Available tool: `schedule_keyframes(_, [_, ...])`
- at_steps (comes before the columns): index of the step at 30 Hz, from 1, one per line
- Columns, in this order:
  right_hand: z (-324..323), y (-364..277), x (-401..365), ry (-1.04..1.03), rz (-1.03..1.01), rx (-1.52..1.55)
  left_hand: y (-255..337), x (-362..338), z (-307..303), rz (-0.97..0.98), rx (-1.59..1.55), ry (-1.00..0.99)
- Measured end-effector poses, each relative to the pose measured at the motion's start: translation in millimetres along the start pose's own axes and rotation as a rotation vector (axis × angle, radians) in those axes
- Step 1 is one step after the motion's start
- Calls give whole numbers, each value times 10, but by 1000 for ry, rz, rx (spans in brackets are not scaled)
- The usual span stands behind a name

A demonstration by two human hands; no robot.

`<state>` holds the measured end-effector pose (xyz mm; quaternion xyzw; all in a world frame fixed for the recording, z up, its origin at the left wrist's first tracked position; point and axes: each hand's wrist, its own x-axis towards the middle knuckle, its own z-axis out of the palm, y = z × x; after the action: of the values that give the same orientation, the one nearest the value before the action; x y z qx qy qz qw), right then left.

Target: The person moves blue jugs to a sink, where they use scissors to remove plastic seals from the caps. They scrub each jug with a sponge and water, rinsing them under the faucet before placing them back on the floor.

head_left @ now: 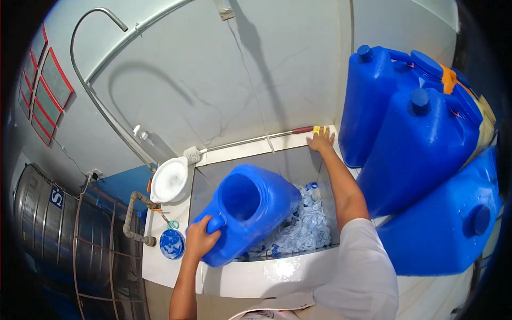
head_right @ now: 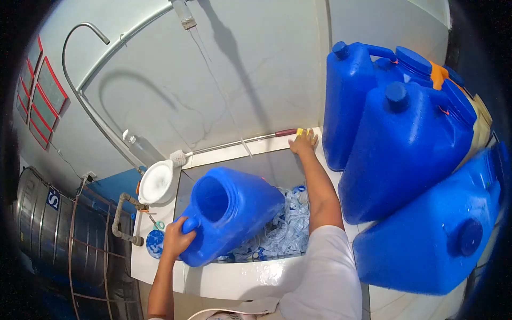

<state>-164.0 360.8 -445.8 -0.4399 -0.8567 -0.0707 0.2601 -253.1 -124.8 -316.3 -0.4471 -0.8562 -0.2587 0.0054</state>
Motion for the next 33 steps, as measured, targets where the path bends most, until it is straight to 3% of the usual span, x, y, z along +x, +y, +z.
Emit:
schedule_keyframes(1, [100,-40,69,2,-77,8,-43,118,160,-11,-3,-4])
schedule_keyframes(3, [-114,-368,273,-289,-154,482,-64,327,535,-88,-254,37])
schedule_keyframes(4, [-301,-618,316,-356,-218,409,-46,417,685,-95,-261,27])
schedule_keyframes(5, [-480,-789,270,-516,-148,818,-22,501,813,-212,-390,-56])
schedule_keyframes(6, [-712,-936,227,-808,-101,1075,-3,557,892,-330,-517,-144])
schedule_keyframes(7, [-1030,-1040,188,-877,-213,903,28,606,940,-336,-524,-157])
schedule_keyframes(11, [-1048,-1219,191,-1000,-67,1047,150,812,1110,-529,-792,-151])
schedule_keyframes(13, [-654,-1261,241,-868,-644,998,212,879,1087,-595,-890,-124])
schedule_keyframes(14, [-927,-1305,226,-871,-649,996,195,915,1106,-598,-893,-120])
schedule_keyframes(16, [-1369,-1328,209,-1081,272,1424,199,949,1183,-613,-895,-84])
schedule_keyframes(18, [-1462,-1325,165,-1162,199,1403,205,954,1236,-608,-912,-66])
schedule_keyframes(20, [-1512,-1326,172,-1097,326,1542,192,935,1277,-604,-927,-40])
schedule_keyframes(25, [-1559,-1383,114,-1117,198,1410,248,854,1271,-551,-884,-39])
schedule_keyframes(28, [-1483,-1361,179,-952,233,1324,228,770,1241,-510,-834,-49])
schedule_keyframes(31, [-1519,-1313,236,-987,295,1424,204,694,1161,-445,-742,-114])
schedule_keyframes(33, [-1605,-1335,232,-1237,190,1425,161,661,1132,-404,-676,-169])
